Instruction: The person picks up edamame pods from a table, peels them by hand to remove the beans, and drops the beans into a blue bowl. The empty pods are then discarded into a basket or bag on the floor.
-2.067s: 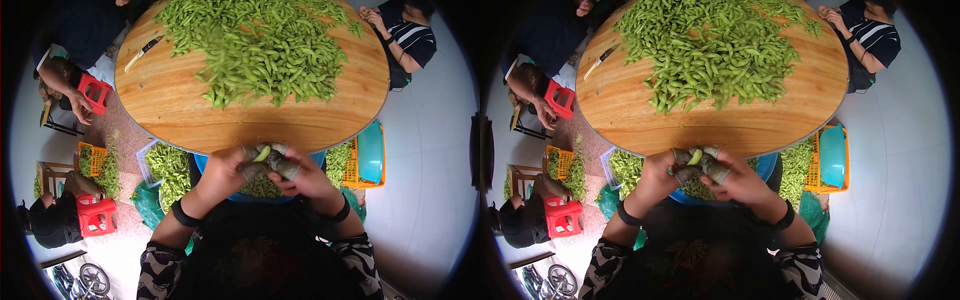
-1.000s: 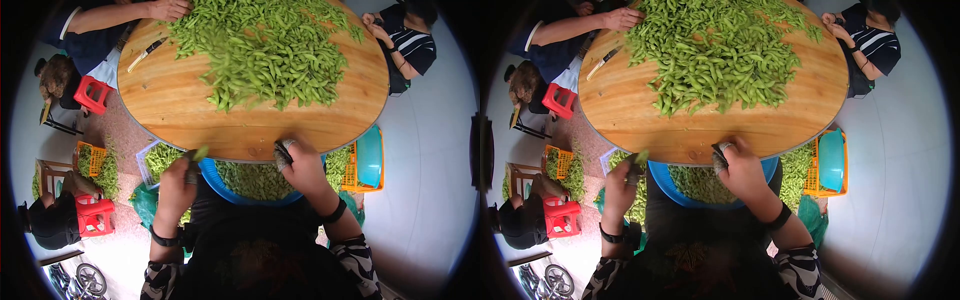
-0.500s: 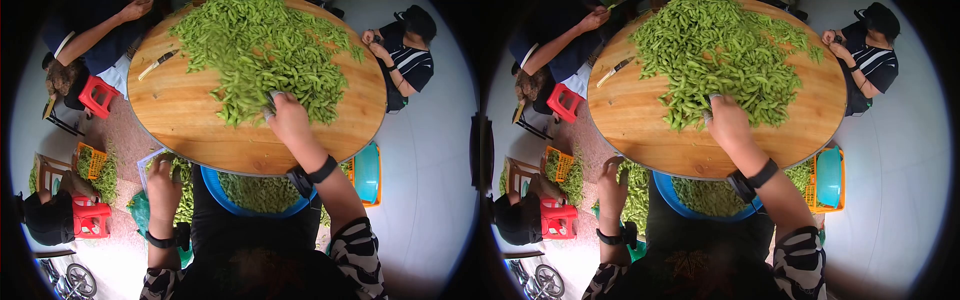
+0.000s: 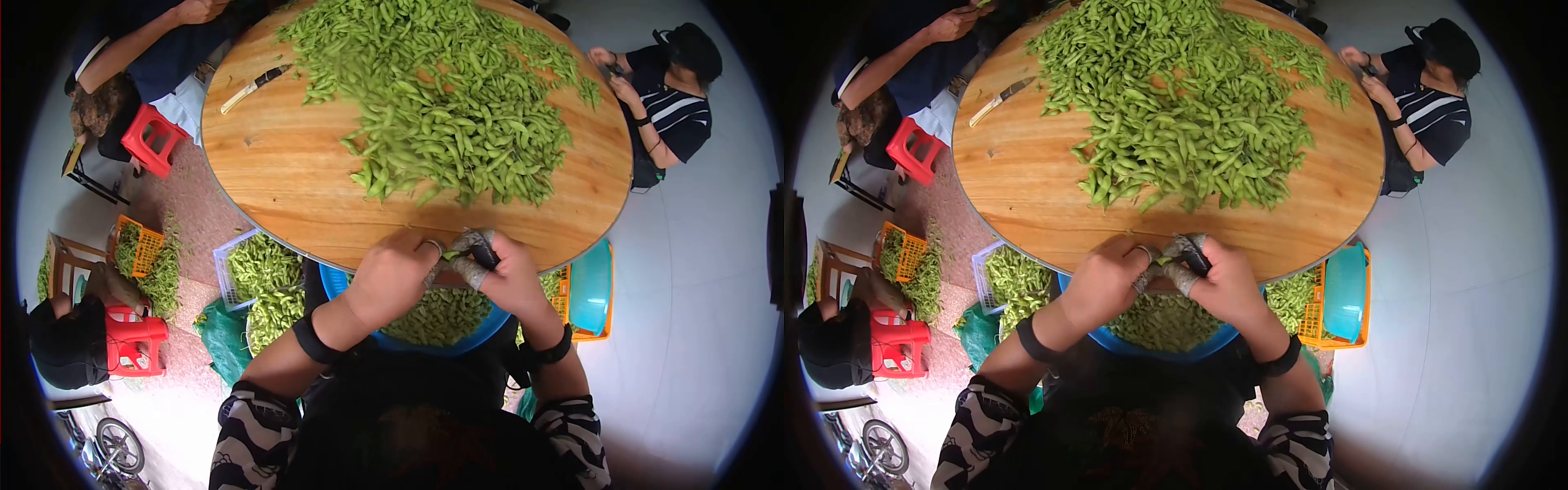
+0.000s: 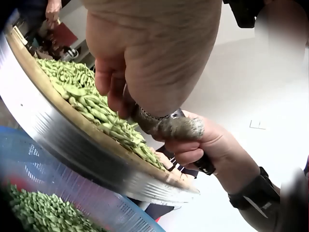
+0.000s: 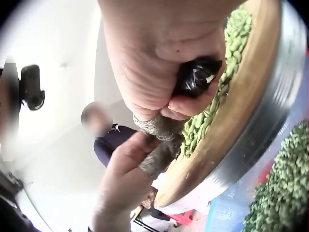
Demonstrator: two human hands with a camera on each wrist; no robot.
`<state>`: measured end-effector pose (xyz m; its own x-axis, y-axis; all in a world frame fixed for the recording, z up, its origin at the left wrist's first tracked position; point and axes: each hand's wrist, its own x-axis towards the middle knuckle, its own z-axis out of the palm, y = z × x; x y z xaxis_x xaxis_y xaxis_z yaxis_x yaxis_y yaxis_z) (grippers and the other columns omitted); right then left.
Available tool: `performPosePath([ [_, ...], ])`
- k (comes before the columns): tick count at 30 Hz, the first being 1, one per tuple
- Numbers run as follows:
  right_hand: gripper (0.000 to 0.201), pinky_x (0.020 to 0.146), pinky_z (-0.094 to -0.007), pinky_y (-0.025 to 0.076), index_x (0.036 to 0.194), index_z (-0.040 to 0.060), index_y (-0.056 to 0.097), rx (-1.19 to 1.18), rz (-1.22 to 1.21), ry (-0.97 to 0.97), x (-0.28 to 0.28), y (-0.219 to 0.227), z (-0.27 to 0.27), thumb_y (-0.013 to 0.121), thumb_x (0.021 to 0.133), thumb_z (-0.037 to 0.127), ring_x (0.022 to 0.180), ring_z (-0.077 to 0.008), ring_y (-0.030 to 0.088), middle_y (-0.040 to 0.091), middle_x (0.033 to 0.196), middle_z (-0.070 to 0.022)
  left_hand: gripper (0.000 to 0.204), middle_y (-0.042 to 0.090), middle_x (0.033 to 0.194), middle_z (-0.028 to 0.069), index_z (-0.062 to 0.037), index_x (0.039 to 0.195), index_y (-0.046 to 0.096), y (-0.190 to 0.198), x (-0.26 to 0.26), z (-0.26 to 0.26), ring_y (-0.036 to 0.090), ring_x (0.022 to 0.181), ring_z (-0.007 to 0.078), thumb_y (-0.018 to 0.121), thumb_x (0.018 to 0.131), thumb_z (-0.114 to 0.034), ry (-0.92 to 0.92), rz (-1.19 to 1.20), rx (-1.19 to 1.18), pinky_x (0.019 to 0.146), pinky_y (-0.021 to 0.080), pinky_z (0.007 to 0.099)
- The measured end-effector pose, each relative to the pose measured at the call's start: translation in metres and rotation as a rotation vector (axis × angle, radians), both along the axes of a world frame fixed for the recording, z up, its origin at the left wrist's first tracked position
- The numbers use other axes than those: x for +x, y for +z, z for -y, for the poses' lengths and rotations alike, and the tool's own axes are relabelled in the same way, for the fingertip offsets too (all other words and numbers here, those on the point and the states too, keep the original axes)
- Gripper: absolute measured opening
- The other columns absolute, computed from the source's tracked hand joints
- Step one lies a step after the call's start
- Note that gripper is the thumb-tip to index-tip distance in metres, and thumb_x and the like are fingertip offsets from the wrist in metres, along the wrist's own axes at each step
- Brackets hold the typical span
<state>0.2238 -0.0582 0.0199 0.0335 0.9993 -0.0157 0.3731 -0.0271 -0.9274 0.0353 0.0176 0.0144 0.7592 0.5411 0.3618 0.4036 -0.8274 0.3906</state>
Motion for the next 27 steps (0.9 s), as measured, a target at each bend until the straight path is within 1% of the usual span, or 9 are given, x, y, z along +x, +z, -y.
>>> performPosePath([
  [5, 0.036, 0.077, -0.0256, 0.048, 0.124, 0.0002, 0.054, 0.051, -0.103, 0.019, -0.007, 0.002, 0.019, 0.057, 0.089, 0.005, 0.084, -0.0087, 0.058, 0.064, 0.091, -0.0025, 0.009, 0.063, 0.076, 0.0128, -0.0018, 0.094, 0.065, -0.023, 0.001, 0.011, 0.063, 0.071, 0.0246, 0.059, 0.087, -0.005, -0.080, 0.496, -0.857, 0.068, 0.049, 0.0339],
  [8, 0.044, 0.077, -0.0253, 0.048, 0.132, 0.0010, 0.048, 0.021, -0.149, 0.152, -0.009, 0.001, 0.020, 0.051, 0.088, 0.001, 0.084, -0.0095, 0.059, 0.063, 0.091, -0.0024, 0.010, 0.065, 0.082, 0.0140, -0.0030, 0.093, 0.065, -0.006, -0.001, 0.013, 0.064, 0.075, 0.0207, 0.058, 0.087, -0.003, -0.087, 0.467, -1.025, 0.069, 0.049, 0.0311],
  [12, 0.047, 0.069, -0.0216, 0.046, 0.135, 0.0042, 0.045, 0.051, -0.152, 0.173, -0.009, -0.004, 0.019, 0.049, 0.088, 0.001, 0.075, -0.0076, 0.057, 0.062, 0.088, -0.0011, 0.009, 0.064, 0.078, 0.0137, -0.0020, 0.092, 0.065, -0.006, -0.005, 0.016, 0.063, 0.073, 0.0215, 0.057, 0.088, -0.003, -0.037, 0.409, -0.924, 0.067, 0.049, 0.0323],
  [14, 0.046, 0.071, -0.0237, 0.047, 0.133, 0.0038, 0.047, -0.067, -0.209, 0.154, -0.010, 0.012, 0.021, 0.047, 0.088, 0.000, 0.076, -0.0092, 0.058, 0.062, 0.087, -0.0017, 0.011, 0.065, 0.081, 0.0037, 0.0001, 0.098, 0.063, -0.010, -0.010, 0.017, 0.060, 0.075, 0.0128, 0.055, 0.090, 0.000, -0.066, 0.182, -0.249, 0.069, 0.049, 0.0303],
  [17, 0.042, 0.066, -0.0247, 0.047, 0.131, 0.0056, 0.049, -0.210, -0.299, 0.144, -0.009, 0.000, 0.029, 0.045, 0.089, 0.000, 0.071, -0.0092, 0.057, 0.060, 0.084, -0.0012, 0.011, 0.061, 0.073, 0.0010, -0.0005, 0.098, 0.064, -0.009, -0.011, 0.027, 0.055, 0.066, 0.0143, 0.060, 0.090, -0.007, -0.013, 0.023, -0.039, 0.064, 0.047, 0.0332],
  [18, 0.041, 0.060, -0.0236, 0.045, 0.131, 0.0078, 0.049, -0.235, -0.334, 0.155, -0.010, -0.002, 0.029, 0.044, 0.091, 0.002, 0.066, -0.0076, 0.054, 0.058, 0.083, -0.0001, 0.011, 0.061, 0.073, 0.0010, -0.0005, 0.098, 0.064, -0.007, -0.014, 0.026, 0.055, 0.066, 0.0143, 0.060, 0.090, -0.007, -0.015, 0.023, -0.038, 0.064, 0.047, 0.0332],
  [20, 0.038, 0.054, -0.0219, 0.040, 0.131, 0.0100, 0.049, -0.380, -0.623, 0.168, -0.010, 0.005, 0.034, 0.043, 0.093, 0.004, 0.060, -0.0060, 0.048, 0.056, 0.080, 0.0003, 0.010, 0.056, 0.069, 0.0059, -0.0004, 0.096, 0.062, -0.005, -0.022, 0.024, 0.052, 0.061, 0.0125, 0.061, 0.088, -0.006, -0.095, 0.377, -1.397, 0.058, 0.046, 0.0326],
  [21, 0.036, 0.048, -0.0202, 0.034, 0.131, 0.0122, 0.049, -0.523, -0.915, 0.180, -0.012, 0.012, 0.035, 0.042, 0.096, 0.007, 0.055, -0.0045, 0.043, 0.054, 0.078, 0.0008, 0.010, 0.056, 0.069, 0.0059, -0.0004, 0.096, 0.062, -0.006, -0.022, 0.026, 0.052, 0.061, 0.0125, 0.061, 0.088, -0.006, -0.095, 0.368, -1.402, 0.058, 0.046, 0.0326],
  [27, 0.034, 0.044, -0.0190, 0.031, 0.130, 0.0142, 0.047, -0.448, -0.702, 0.063, -0.025, 0.015, 0.034, 0.047, 0.096, 0.014, 0.049, -0.0035, 0.036, 0.052, 0.073, 0.0025, 0.012, 0.055, 0.068, 0.0038, 0.0003, 0.087, 0.061, -0.009, -0.018, 0.029, 0.051, 0.060, 0.0123, 0.064, 0.086, -0.011, -0.001, 0.369, -0.908, 0.055, 0.046, 0.0313],
])
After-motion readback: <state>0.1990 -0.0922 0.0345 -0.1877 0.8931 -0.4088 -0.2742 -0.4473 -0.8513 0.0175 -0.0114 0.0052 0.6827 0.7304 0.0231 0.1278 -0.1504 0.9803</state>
